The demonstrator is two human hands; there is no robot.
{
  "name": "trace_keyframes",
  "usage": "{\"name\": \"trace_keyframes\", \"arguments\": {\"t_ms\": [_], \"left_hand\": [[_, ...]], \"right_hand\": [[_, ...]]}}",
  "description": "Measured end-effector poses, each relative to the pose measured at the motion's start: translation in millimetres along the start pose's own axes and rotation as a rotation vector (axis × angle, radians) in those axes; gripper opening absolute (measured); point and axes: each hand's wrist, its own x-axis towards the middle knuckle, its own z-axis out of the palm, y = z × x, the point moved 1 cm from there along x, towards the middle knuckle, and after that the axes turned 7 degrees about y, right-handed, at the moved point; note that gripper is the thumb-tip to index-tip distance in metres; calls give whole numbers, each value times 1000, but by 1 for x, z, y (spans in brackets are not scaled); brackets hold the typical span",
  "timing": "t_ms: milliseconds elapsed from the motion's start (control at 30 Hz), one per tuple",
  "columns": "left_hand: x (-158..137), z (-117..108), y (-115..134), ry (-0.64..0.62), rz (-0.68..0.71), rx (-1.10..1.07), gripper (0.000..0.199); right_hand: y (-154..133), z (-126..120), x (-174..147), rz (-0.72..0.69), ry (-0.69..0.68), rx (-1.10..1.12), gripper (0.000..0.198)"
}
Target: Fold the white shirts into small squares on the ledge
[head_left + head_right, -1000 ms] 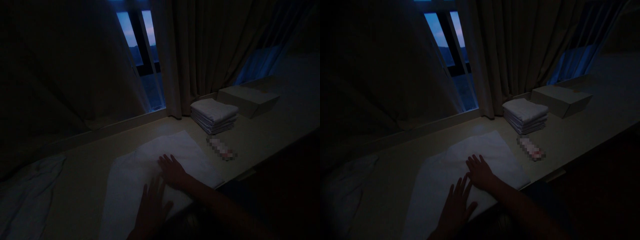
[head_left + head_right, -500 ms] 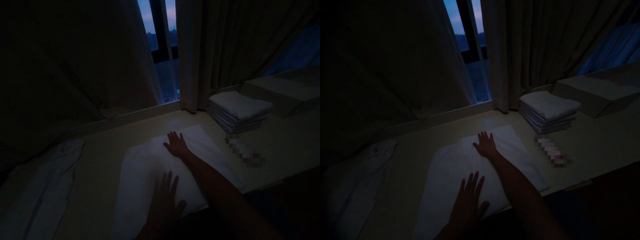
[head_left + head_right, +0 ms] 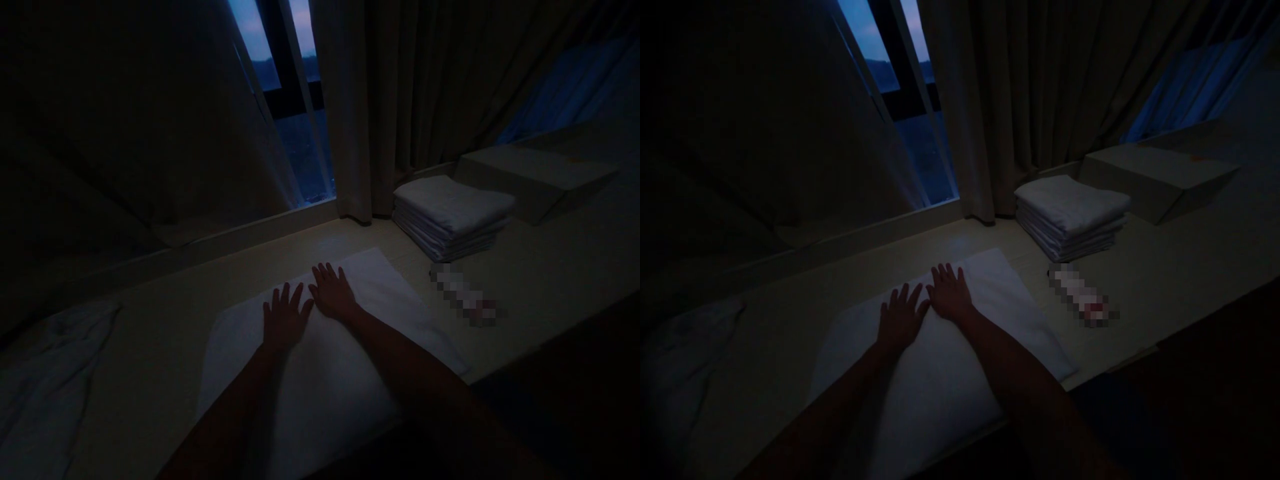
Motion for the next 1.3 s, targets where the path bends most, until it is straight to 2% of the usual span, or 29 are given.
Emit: {"name": "trace_keyframes", "arguments": {"t_ms": [67, 133, 233, 333, 433, 600, 733, 833, 900, 1000, 1100, 1167, 1300], "left_hand": [[1, 8, -3, 49, -45, 26, 69], [-3, 12, -3, 75, -32, 40, 70], [-8, 12, -4, 88, 4, 55, 68], [-7, 10, -4, 88, -2, 68, 66], [-6, 10, -4, 74, -7, 63, 66], [-5, 11, -4, 67, -10, 44, 67], [-6, 11, -5, 83, -10, 28, 68], [-6, 10, -6, 86, -7, 6, 68], [-5, 10, -6, 93, 0, -3, 68], [-5, 13, -7, 114, -1, -8, 68], [-4, 17, -8, 147, 5, -8, 67], [-3, 19, -8, 157, 12, -11, 67], [-2, 22, -12, 149, 16, -17, 68]], "right_hand": [[-1, -5, -1, -5, 76, -4, 55], [-4, -7, -4, -82, 116, -6, 52], [-7, -2, -6, -185, 21, 3, 50], [1, 5, -2, -170, -61, -3, 57], [23, 3, 10, -170, -106, -18, 65], [81, -17, 29, -113, -205, -84, 72], [119, -36, 39, -68, -203, -143, 70], [130, -52, 45, -17, -147, -208, 66], [122, -63, 44, 8, -109, -243, 65], [91, -71, 21, -91, -78, -237, 71], [64, -69, -24, -298, -172, -155, 77], [67, -68, -51, -246, -236, -141, 77], [112, -82, -78, 30, -213, -207, 78]]}}
